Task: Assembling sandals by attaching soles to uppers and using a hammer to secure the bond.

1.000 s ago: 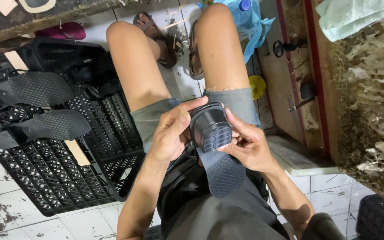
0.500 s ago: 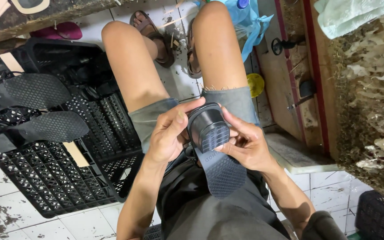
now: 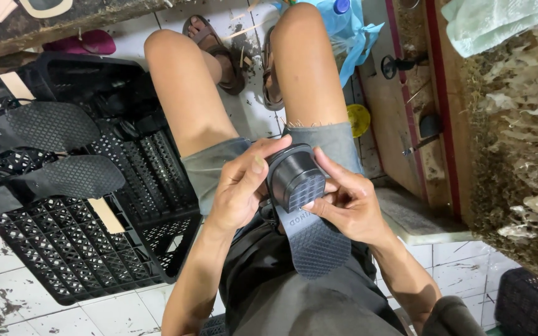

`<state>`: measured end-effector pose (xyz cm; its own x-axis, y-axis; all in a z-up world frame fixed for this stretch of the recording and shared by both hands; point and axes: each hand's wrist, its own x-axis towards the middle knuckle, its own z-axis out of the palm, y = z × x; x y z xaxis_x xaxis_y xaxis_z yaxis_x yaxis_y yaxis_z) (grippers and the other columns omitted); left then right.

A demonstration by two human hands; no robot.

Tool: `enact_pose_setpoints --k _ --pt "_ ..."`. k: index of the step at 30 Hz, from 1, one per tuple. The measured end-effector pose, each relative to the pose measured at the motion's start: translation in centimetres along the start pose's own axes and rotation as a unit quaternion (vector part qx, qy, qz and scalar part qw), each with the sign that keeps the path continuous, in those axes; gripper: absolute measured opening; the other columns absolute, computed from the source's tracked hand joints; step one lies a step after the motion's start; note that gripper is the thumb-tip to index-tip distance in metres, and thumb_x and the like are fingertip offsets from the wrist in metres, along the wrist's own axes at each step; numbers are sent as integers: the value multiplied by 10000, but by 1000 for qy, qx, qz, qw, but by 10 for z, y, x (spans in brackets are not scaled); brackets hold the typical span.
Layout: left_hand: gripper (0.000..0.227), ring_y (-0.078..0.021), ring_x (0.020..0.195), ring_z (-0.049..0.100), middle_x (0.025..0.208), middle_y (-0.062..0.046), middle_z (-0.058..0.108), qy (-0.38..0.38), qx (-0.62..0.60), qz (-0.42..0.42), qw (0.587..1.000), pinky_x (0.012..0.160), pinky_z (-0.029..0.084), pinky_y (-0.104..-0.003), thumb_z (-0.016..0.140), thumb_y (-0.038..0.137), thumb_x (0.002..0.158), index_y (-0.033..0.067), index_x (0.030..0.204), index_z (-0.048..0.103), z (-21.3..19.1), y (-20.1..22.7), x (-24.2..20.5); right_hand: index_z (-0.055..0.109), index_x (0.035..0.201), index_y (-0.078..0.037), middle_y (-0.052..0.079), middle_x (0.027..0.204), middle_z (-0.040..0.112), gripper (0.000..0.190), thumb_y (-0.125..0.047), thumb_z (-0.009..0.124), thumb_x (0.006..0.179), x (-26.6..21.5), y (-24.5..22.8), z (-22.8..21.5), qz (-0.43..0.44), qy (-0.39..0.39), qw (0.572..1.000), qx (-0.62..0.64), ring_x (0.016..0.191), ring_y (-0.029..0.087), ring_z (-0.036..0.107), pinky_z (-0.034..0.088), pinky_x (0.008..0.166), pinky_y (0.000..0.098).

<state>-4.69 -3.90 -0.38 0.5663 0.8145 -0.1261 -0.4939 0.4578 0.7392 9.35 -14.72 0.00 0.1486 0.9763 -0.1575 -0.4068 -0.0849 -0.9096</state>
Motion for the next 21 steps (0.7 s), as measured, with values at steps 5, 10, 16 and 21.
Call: enact_pose_setpoints --k 5,10,16,21 --pt "672 -212 906 569 1007 -195 589 -30 154 45 987 748 512 -332 746 313 643 -65 1145 509 15 21 1 313 1300 10 194 827 651 696 148 596 680 -3 1 -5 -3 3 999 -37 582 61 539 449 389 163" --pt "685 -230 899 613 986 -160 615 -13 318 85 944 733 522 -336 798 236 585 -16 1152 508 30 40 -1 312 1297 12 190 818 652 704 157 594 669 -9 10 -15 -4 2 999 -43 579 64 552 468 390 173" --pt "549 -242 818 643 905 -159 639 -4 362 90 928 661 517 -335 743 199 670 -8 1130 527 34 45 1 336 1285 7 179 789 658 692 140 616 666 -6 8 -12 -3 9 998 -63 521 37 534 445 366 154" --pt "510 -247 759 647 863 -164 640 -4 367 95 925 617 516 -327 716 185 697 -16 1128 532 30 42 -1 354 1271 19 168 758 661 668 124 628 670 -2 2 -5 -7 15 996 -82 467 24 516 417 343 147"
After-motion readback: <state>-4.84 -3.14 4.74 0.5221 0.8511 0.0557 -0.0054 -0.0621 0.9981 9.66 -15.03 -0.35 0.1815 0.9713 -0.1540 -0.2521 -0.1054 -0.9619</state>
